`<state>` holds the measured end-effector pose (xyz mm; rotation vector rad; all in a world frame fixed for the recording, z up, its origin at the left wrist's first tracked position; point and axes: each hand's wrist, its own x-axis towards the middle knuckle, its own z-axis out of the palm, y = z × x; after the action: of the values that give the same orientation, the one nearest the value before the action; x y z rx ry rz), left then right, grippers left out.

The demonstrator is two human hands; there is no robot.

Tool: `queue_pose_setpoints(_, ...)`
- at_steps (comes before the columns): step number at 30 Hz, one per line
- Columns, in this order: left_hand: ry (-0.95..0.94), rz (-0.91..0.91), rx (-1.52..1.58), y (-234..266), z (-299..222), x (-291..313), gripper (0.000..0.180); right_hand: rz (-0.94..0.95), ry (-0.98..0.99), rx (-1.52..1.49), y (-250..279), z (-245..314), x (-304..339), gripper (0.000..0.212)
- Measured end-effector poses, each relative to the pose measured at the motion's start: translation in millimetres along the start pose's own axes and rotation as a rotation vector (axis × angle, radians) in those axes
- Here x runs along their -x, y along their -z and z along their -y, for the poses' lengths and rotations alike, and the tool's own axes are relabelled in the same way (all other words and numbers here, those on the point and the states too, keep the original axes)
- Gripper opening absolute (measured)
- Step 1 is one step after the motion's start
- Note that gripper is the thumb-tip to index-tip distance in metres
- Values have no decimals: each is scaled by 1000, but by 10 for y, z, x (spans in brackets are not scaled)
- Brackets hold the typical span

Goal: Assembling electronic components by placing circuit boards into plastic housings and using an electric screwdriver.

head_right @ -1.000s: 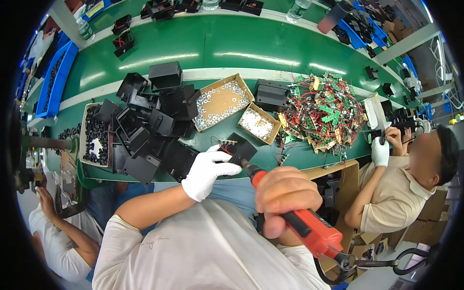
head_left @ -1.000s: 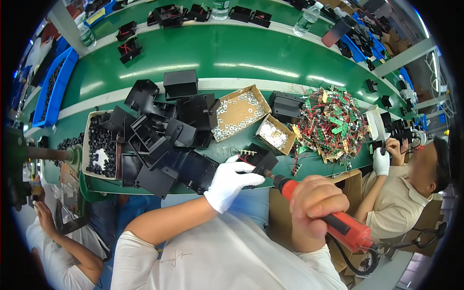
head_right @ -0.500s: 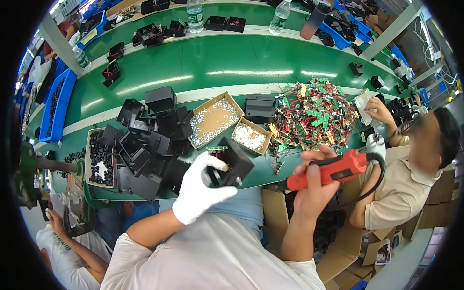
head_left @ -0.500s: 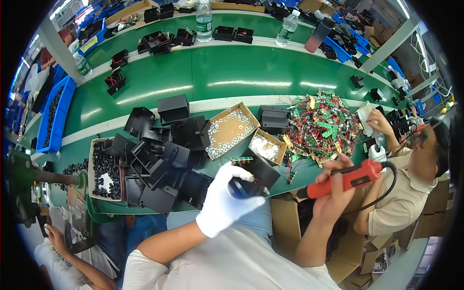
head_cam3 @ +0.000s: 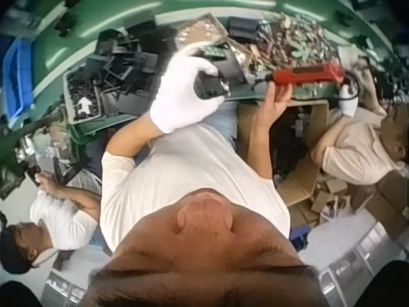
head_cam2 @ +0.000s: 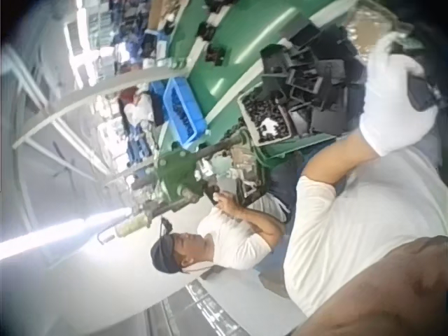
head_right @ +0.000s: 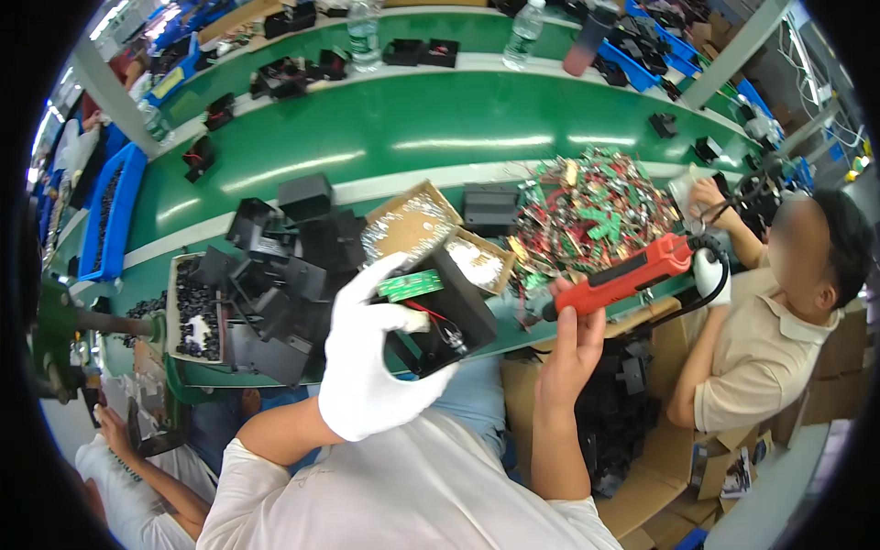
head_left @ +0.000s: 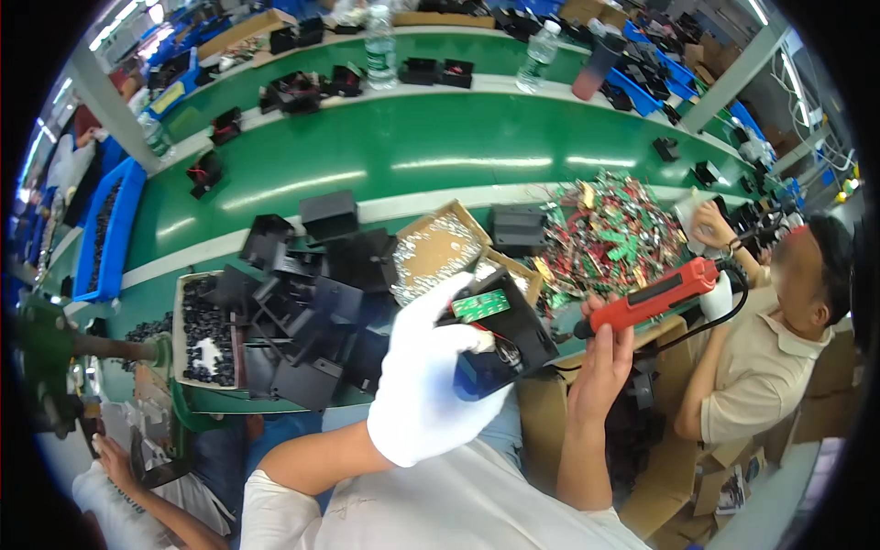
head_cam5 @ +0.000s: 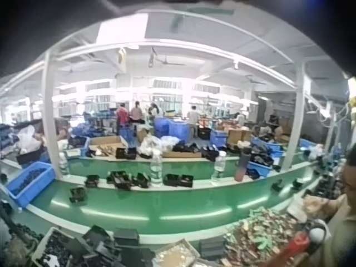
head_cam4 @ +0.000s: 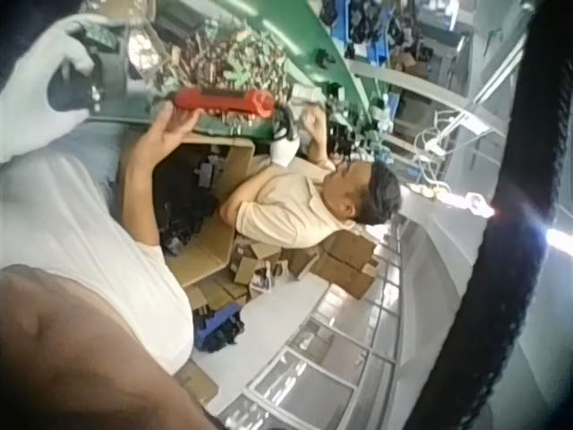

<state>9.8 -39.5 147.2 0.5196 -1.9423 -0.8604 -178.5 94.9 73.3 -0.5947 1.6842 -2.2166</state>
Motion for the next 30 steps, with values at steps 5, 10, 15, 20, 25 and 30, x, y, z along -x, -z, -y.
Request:
queue_pose_setpoints(5, -164, 396, -124, 432, 52, -566, 33, -149, 193, 327, 49, -384, 320, 62)
queue_pose_setpoints(10, -102, 477, -707, 412, 609, -1757, 26, 140, 373, 373, -127, -820, 596, 46)
queue_pose_setpoints(15, 361, 630, -956, 149, 2227, -2331, 49, 203, 262, 328, -353, -1081, 584, 30)
queue_pose_setpoints(20, 320, 690, -1067, 508, 2460, -2289, 55, 157, 420, 490, -266, -1239, 546, 15)
queue_pose_setpoints(25, 428, 869, -925, 1170, 2319, -2252, 52, 189, 457, 549, -394, -1083, 522, 13)
queue_pose_setpoints(30, 276, 959, -854, 1706, 1158, -1834, 40, 171, 483, 545, -368, -1073, 524, 15)
